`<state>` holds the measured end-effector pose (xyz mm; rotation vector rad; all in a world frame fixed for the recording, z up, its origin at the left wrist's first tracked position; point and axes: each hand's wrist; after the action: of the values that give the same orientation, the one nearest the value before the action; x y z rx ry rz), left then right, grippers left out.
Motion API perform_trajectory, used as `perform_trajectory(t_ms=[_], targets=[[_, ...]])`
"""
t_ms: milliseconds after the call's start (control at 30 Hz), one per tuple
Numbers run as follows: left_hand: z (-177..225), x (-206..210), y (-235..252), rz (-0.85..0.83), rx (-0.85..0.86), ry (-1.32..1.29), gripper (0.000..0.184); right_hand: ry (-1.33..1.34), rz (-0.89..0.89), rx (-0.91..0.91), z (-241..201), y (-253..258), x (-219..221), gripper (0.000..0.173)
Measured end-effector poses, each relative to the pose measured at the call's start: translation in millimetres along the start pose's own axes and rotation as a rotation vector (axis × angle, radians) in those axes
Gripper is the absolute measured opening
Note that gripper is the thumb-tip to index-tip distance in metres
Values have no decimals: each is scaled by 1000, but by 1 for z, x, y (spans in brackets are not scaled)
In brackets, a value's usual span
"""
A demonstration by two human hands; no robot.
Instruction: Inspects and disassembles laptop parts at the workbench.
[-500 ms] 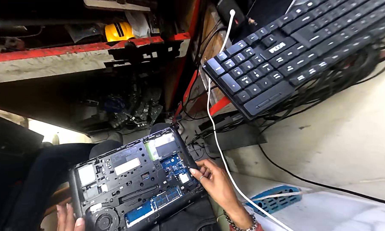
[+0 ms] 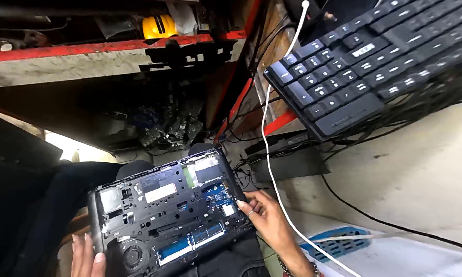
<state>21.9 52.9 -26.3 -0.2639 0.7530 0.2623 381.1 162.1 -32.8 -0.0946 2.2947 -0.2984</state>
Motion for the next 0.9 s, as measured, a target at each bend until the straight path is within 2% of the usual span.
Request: perform_trajectory(t_ms=[233, 700, 900], targets=[[-3, 7, 4, -20, -70, -43, 63, -92, 19, -32, -3, 3, 4, 24], [-2, 11, 0, -18, -68, -70, 64, -168, 79, -68, -1, 0, 6, 28], [-4, 13, 2, -3, -49, -72, 61, -156, 73, -172, 17, -5, 6, 32]])
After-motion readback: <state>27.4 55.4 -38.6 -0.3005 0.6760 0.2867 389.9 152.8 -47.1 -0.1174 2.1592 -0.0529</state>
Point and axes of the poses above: each hand's wrist, its own y-axis towards the middle knuckle, its own x-axis out of the palm, z = x × y, and after that the axes turned 5 degrees about -y, right-handed
